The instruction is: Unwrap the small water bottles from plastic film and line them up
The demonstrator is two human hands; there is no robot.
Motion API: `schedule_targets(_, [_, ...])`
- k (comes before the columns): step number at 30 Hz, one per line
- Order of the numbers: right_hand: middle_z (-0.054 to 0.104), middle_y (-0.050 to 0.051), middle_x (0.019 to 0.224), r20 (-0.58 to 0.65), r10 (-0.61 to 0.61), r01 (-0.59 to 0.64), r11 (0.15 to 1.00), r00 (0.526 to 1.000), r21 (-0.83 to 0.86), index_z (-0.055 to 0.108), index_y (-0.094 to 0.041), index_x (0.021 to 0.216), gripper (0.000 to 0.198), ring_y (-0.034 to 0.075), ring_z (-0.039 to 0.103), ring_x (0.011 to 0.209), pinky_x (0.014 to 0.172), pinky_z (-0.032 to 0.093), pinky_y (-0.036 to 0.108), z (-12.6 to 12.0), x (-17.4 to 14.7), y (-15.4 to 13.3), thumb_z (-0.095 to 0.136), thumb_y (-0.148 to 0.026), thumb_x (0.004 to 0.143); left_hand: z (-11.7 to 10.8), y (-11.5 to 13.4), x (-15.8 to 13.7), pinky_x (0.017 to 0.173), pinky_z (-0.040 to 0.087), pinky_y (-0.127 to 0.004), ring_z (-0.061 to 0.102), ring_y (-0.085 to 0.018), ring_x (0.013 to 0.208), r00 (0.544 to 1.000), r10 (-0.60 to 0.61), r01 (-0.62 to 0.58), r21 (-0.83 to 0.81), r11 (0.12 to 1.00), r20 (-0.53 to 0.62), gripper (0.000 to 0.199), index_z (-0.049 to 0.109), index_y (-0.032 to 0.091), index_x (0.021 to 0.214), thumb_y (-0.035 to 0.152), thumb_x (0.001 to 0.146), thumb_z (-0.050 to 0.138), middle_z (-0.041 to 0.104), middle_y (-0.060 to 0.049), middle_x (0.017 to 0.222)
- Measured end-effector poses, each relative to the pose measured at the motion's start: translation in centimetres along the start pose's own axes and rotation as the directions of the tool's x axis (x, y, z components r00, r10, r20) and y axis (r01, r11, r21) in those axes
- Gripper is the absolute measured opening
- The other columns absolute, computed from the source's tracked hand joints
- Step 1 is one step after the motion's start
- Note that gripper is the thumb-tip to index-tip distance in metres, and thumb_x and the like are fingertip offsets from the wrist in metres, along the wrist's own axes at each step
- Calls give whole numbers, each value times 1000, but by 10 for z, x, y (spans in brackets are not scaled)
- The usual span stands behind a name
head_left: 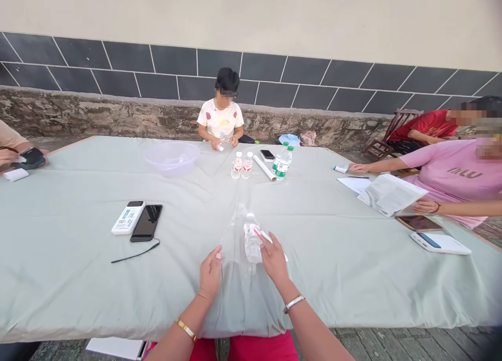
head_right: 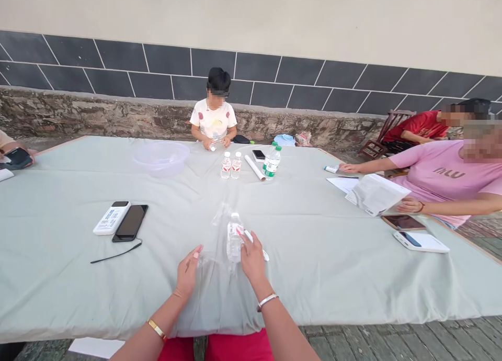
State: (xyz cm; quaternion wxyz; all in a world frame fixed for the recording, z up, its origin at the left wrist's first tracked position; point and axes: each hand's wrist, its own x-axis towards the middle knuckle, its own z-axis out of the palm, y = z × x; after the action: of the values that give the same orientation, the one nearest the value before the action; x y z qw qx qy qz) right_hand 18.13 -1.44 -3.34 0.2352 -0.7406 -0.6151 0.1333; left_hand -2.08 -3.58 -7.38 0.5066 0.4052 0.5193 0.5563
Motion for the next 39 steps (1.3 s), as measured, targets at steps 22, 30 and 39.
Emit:
schedule_targets(22, [48,10,140,26,13,-18,976,1000,218,48,-17,135,53,24,44,130,106,38,39,9,7,-2,40,-33,85,13,27,37,74,46,-29,63,-19,78,989,-127,145,553,820,-72,64,46,13,132,24,71,65,65,-5,85])
schedule_targets(30, [46,11,139,-44,33,-39,987,998,-155,52,-20,132,45,27,47,123,100,38,40,-15,2,-7,31,-24,92,-23,36,41,51,37,-23,45,-11,49,998,-61,56,403,913,1,37,55,19,113,33,80,48,44,8,57])
schedule_targets(39, [60,12,114,19,66,-59,962,998,-267,47,-23,135,52,27,54,108,87,42,36,-31,15,-14,51,-39,86,-67,58,38,43,27,-20,29,-6,41,990,-49,79,233,969,-135,53,53,16,119,43,73,55,44,9,54])
